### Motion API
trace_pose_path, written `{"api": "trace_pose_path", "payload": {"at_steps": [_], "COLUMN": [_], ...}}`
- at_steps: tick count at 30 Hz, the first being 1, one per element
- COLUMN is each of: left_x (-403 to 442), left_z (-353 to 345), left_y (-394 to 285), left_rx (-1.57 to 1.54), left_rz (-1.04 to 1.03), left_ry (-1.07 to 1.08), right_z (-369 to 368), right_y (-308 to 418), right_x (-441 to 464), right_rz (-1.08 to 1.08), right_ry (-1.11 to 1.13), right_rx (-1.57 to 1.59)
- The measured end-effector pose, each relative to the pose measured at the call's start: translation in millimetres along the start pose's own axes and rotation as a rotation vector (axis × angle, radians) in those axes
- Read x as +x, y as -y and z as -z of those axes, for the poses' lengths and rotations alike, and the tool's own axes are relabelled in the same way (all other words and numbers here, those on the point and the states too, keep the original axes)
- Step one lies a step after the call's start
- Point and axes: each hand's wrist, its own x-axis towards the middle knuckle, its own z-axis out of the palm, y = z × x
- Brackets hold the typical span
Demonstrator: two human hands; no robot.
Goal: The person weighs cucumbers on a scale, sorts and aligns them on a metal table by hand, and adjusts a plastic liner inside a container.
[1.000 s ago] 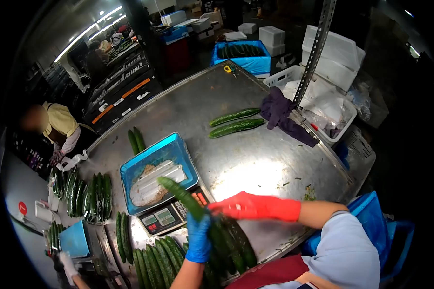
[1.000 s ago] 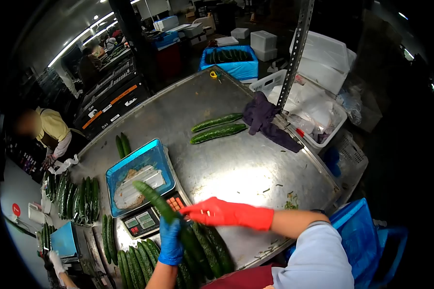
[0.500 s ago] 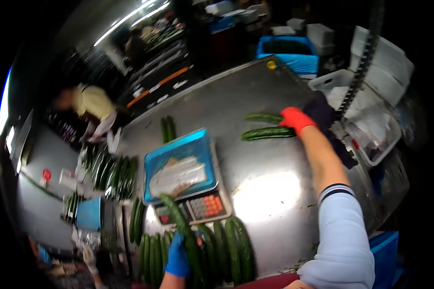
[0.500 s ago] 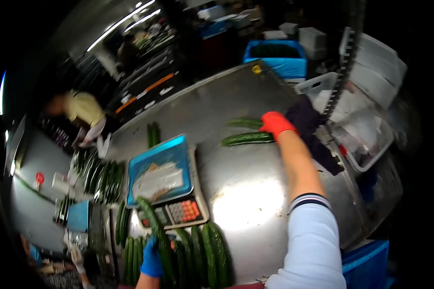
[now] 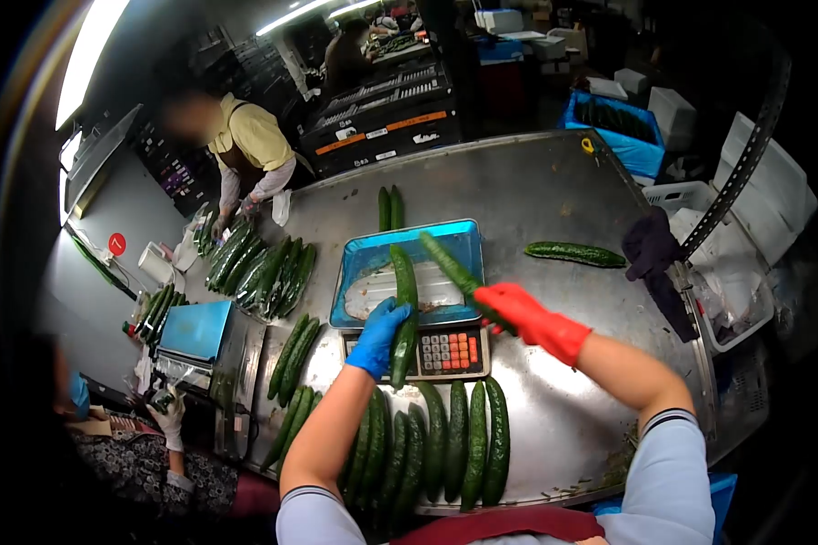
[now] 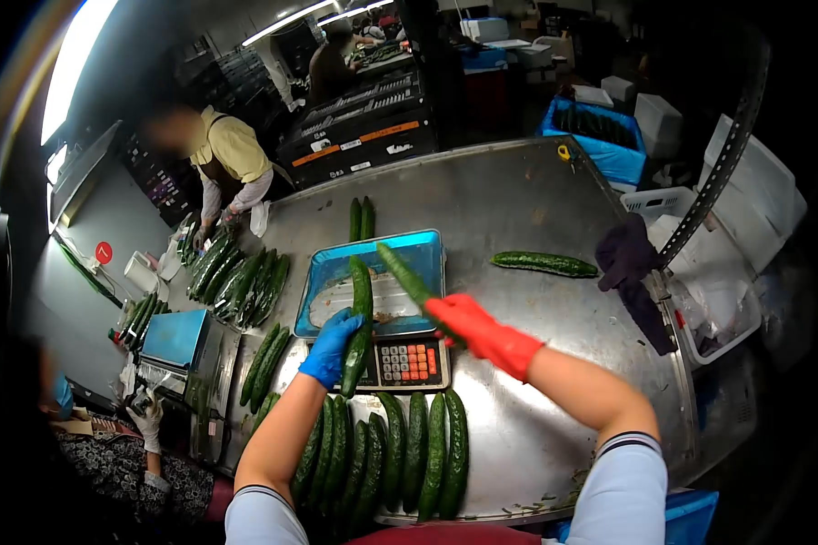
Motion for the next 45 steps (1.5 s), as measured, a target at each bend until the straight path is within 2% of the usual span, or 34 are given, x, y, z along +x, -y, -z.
{"api": "trace_pose_path", "payload": {"at_steps": [2,4,8,10,12,15,18,19,21,22,23,24,27,30,31,34,35,38,39,42,43,45], "left_x": [20,36,80,110,86,116,62,74,85,89,89,94,109,96,117,96,98,103,105,99,95,87], "left_z": [0,1,4,10,-4,16,12,25,42,48,49,52,60,54,67,52,48,35,33,26,23,24], "left_y": [3,4,24,48,26,27,-12,-5,1,6,11,19,35,20,31,9,11,18,22,18,14,15], "left_rx": [0.039,0.06,0.041,0.272,1.248,0.87,-0.142,-0.089,0.057,0.129,0.055,0.183,0.562,0.475,0.355,0.342,0.395,0.7,0.738,0.81,0.976,0.403], "left_rz": [-0.047,-0.047,-0.023,-0.238,-0.669,-0.392,0.053,-0.061,-0.075,-0.082,-0.061,-0.124,-0.287,-0.229,-0.212,-0.199,-0.203,-0.37,-0.42,-0.336,-0.338,-0.214], "left_ry": [-0.021,-0.014,0.034,0.033,-0.291,-0.138,0.019,0.144,0.142,0.138,0.133,0.092,0.001,0.011,0.047,0.008,0.015,0.066,0.009,-0.058,-0.147,0.001], "right_z": [-30,-52,-68,-71,-79,-95,-121,-127,-139,-146,-146,-145,-133,-119,-117,-104,-103,-110,-109,-104,-101,-100], "right_y": [-8,-7,-3,0,5,15,25,29,37,35,32,28,0,-7,-6,-20,-19,-25,-32,-41,-43,-26], "right_x": [4,8,14,13,11,14,15,12,9,-9,-10,-10,1,-4,-9,-5,-12,-12,-5,10,11,-6], "right_rz": [0.02,0.02,0.069,0.109,0.128,0.129,0.207,0.28,0.365,0.41,0.443,0.477,0.609,0.701,0.638,0.829,0.711,0.519,0.547,0.786,0.679,0.436], "right_ry": [0.024,-0.057,-0.139,-0.171,-0.154,-0.126,-0.095,-0.017,0.059,-0.104,-0.094,-0.084,-0.367,-0.484,-0.521,-0.658,-0.572,-0.542,-0.535,-0.56,-0.495,-0.346], "right_rx": [0.181,0.236,0.171,0.136,0.135,0.115,0.001,-0.047,-0.251,-0.308,-0.29,-0.27,-0.344,-0.305,-0.318,-0.758,-0.831,-1.059,-1.065,-0.804,-0.476,0.162]}}
